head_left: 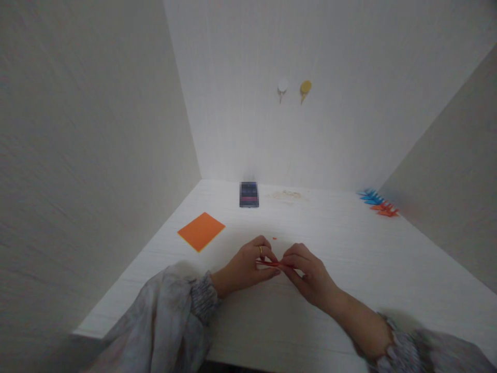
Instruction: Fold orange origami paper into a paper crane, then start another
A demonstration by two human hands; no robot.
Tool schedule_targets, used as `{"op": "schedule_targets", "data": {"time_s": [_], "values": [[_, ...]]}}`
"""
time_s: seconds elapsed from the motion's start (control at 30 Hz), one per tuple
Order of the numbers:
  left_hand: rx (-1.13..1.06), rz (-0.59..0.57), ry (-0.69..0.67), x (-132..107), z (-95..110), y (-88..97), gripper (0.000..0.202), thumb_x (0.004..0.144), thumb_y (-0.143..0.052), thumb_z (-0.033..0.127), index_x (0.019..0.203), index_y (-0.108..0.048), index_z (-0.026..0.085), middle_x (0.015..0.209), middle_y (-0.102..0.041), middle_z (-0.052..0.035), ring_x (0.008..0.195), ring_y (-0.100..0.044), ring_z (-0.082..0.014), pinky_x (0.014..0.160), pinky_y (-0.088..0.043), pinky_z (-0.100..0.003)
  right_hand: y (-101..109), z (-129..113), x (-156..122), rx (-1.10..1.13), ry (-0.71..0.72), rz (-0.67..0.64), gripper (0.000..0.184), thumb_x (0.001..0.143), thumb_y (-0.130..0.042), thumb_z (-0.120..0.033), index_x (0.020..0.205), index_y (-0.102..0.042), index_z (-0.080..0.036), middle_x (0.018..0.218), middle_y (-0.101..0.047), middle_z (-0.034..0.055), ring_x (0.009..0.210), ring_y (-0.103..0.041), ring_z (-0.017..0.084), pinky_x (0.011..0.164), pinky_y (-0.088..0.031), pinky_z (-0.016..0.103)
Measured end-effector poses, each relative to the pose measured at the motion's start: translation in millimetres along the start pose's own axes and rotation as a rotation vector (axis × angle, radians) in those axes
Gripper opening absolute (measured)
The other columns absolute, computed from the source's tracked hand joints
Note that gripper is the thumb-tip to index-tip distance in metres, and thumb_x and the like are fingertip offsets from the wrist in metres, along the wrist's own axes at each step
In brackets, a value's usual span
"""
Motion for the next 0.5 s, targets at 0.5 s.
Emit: {"op": "schedule_targets", "data": {"time_s": [0.5], "values": [[-0.049,-0.058,0.178,2.8,-0.7,1.5,0.018,0.070,-0.062,0.033,0.078,-0.070,0.019,0.071,-0.055,-0.0017,0.066,-0.052,-0.0101,0.062,-0.042,-0.021,-0.5,0.4,-0.5,0.048,-0.059,-0.031,0.009,0.079,-0.050,-0.018,0.079,-0.059,-0.018,0.075,-0.056,0.0057,0.071,-0.052,0.015,0.059,-0.047,0.026]]}}
Point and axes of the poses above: each hand's wrist, its own x-axis towards the middle knuckle, its own y-axis out of the back of the hand, z = x × y, the point moved 4 cm from there along x, towards the middle knuckle
